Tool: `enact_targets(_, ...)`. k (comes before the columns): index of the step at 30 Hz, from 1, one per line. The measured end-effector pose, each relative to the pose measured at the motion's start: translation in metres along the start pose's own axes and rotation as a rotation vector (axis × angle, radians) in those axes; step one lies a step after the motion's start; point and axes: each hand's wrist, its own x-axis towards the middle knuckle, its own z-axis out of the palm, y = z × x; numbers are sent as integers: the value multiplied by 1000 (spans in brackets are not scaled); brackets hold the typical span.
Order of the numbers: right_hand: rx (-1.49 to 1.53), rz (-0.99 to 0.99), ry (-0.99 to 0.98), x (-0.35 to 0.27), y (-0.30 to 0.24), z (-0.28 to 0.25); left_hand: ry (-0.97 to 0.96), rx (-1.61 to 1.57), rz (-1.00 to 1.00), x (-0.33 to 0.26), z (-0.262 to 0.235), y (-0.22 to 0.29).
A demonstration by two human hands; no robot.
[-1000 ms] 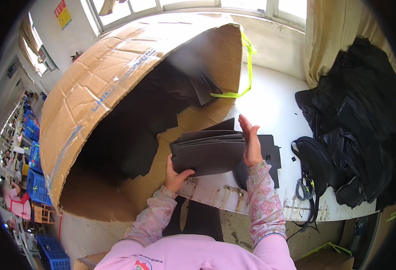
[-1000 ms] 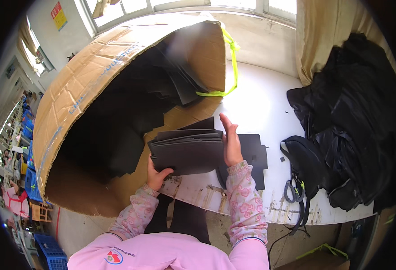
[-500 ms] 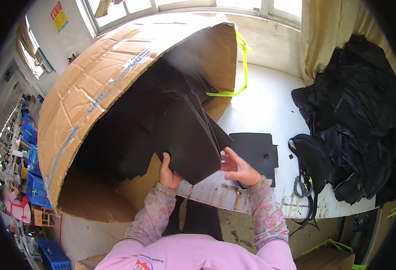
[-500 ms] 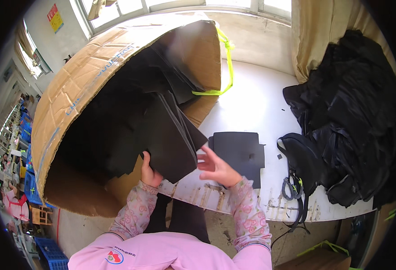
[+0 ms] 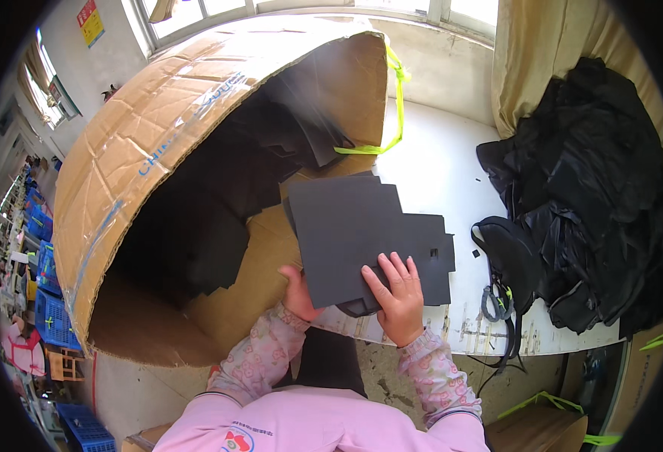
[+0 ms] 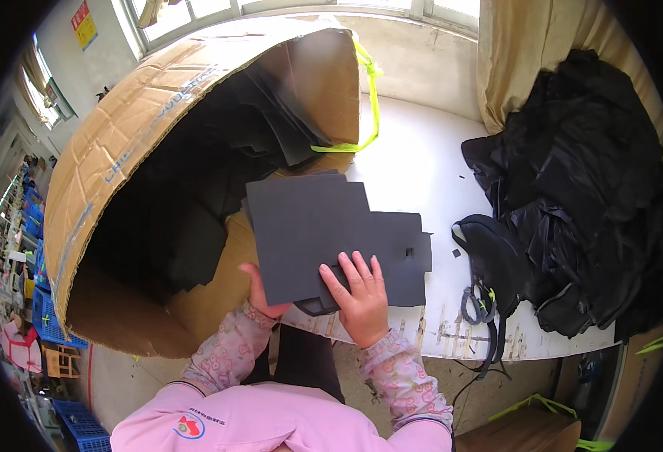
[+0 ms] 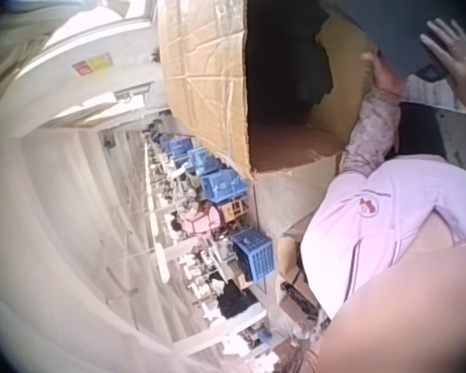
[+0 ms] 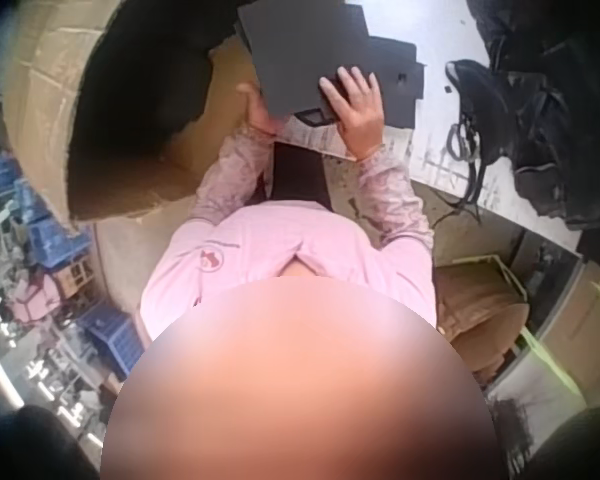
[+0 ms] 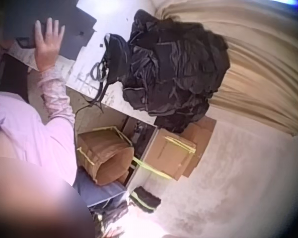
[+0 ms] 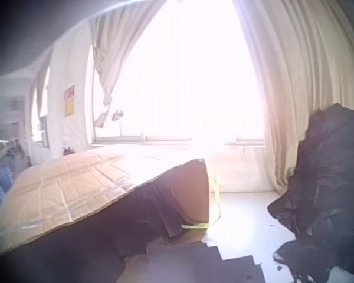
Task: The recorder sorts through a large box of black fabric garment panels, inspecting them and stacking them into organized piles on a workbench.
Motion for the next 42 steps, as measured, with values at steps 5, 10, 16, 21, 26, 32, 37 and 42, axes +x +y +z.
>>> enact_targets(5,-164,-130,-126,-7,5,-1,317,-152,-100,-4,13,25)
enact_targets(10,-34,-132,-289,-1,-9,-12,411,-196,-168,-1,19,38)
enact_targets(16,-16,-225,-356,-12,0,-10,352,-203,-152,-6,7,35)
enact_targets(21,74,-258,-355,-4,8,-12,341,-245,-200,-9,-1,17)
enact_targets(26,78,-264,-324,0,6,-17,391,-176,-194,-13,-2,1)
enact_targets(32,208,-43,-40,28,3,-47,602,-103,-282,-21,-23,-3)
enact_targets(37,385,4,241,56,29,-93,586,-129,-326,-30,-32,11)
enact_targets(42,540,-121,-138,76,40,-92,444,-185,-272,-36,-36,20)
